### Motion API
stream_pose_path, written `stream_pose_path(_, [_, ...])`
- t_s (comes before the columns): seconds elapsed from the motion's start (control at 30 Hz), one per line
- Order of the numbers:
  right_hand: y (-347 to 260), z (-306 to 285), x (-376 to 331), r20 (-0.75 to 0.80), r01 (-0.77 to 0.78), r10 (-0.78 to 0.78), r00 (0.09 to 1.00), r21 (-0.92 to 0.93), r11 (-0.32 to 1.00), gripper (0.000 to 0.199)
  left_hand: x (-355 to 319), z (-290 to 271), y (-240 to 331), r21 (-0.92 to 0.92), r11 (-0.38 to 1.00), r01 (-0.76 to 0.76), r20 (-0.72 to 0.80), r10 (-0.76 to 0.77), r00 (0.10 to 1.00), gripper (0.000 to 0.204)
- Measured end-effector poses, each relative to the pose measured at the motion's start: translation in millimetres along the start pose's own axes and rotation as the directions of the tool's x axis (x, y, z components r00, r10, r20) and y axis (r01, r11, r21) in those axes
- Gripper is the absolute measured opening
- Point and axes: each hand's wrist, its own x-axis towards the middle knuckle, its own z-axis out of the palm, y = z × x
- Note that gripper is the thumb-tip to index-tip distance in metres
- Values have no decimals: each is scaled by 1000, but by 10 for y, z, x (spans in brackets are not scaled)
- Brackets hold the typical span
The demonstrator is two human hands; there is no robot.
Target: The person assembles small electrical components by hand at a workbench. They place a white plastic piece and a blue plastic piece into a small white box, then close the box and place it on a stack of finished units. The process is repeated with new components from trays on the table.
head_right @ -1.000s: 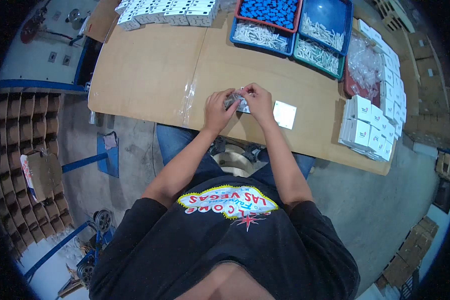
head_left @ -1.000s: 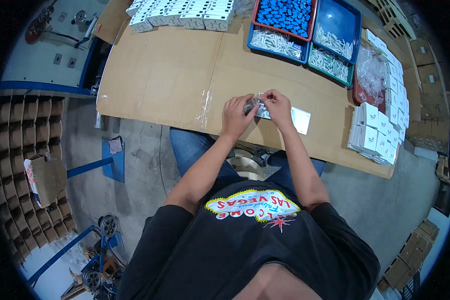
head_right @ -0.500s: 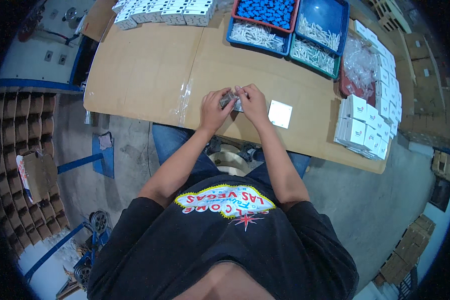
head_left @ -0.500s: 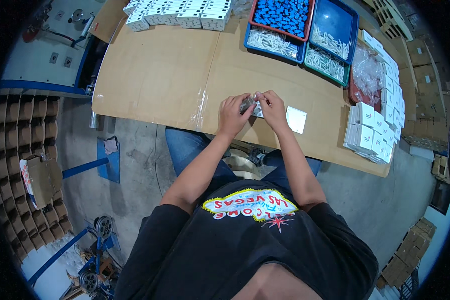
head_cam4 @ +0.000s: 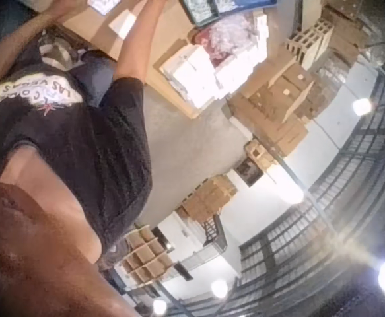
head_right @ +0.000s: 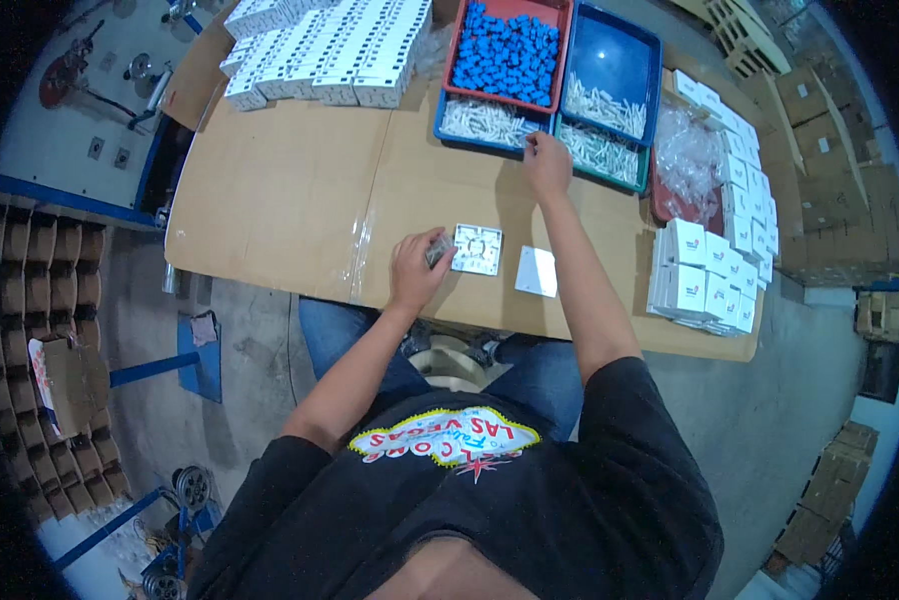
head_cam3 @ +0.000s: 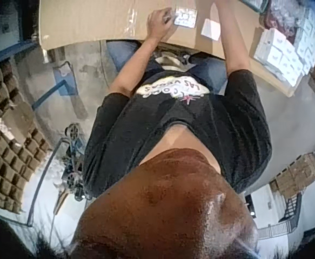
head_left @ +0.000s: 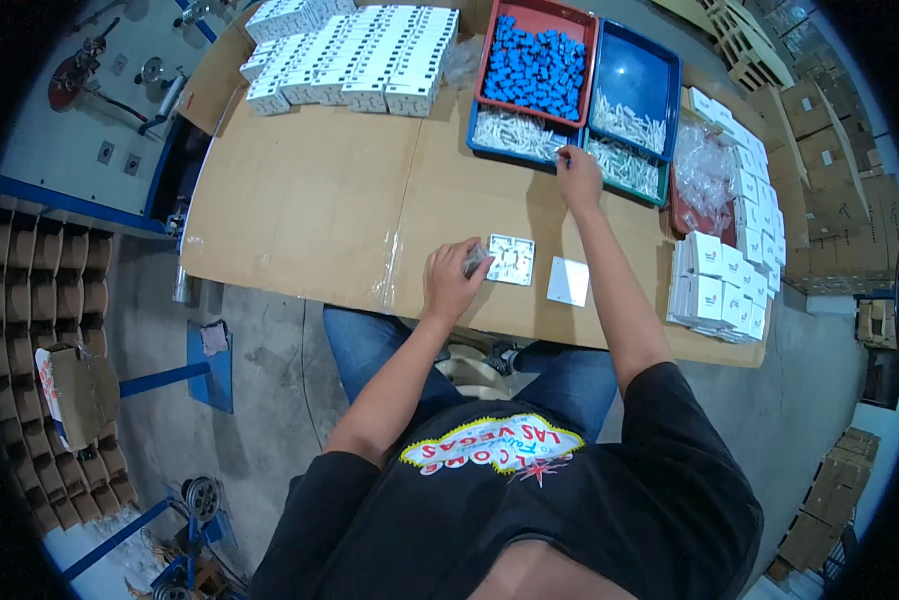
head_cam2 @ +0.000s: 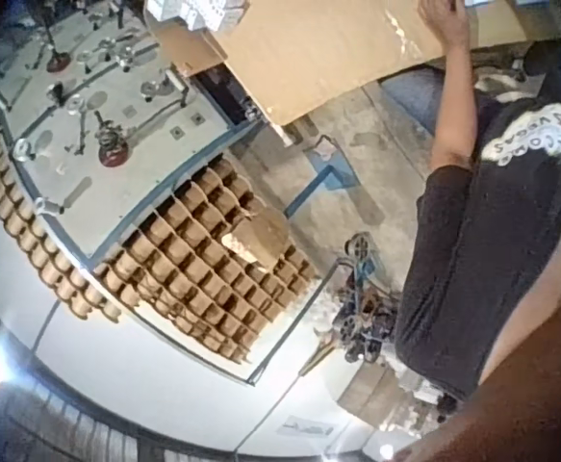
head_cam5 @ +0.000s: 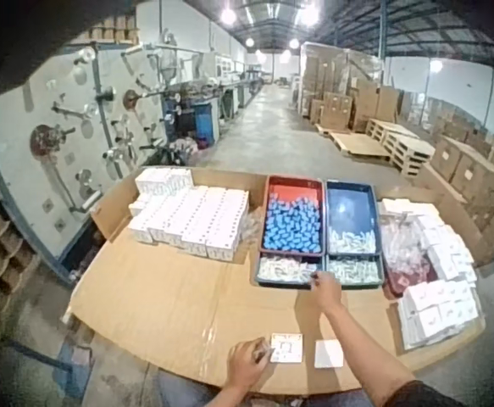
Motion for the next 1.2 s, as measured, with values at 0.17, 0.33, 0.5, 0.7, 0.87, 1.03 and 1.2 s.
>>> stream_pose_path(0.17, [5,-57,402,162,62,-6,987,-341,938,19,-9,-14,-9,4,1000,13,14,-13,1000,40])
stream_pose_path(0.33, [117,89,388,200,170,-80,977,-485,858,19,-11,-20,7,-10,999,46,38,-46,998,39])
stream_pose_path(0.5, [217,136,375,174,204,-145,974,-389,898,19,-1,-30,5,-13,999,31,19,-31,999,40])
stream_pose_path(0.7, [539,166,286,34,169,-168,985,-58,984,16,3,13,5,-20,1000,-10,-2,10,1000,39])
stream_pose_path(0.87, [-84,-81,-360,174,-155,94,980,381,912,17,2,-51,6,-24,1000,15,-1,-15,1000,40])
stream_pose_path(1.03, [-500,-206,-1257,301,-149,-8,954,497,855,18,-15,-52,8,-39,999,8,-13,-9,1000,39])
stream_pose_path(1.2, [-940,-290,-1552,479,-388,68,875,612,689,15,-26,-23,-32,-42,999,-3,-20,2,1000,40])
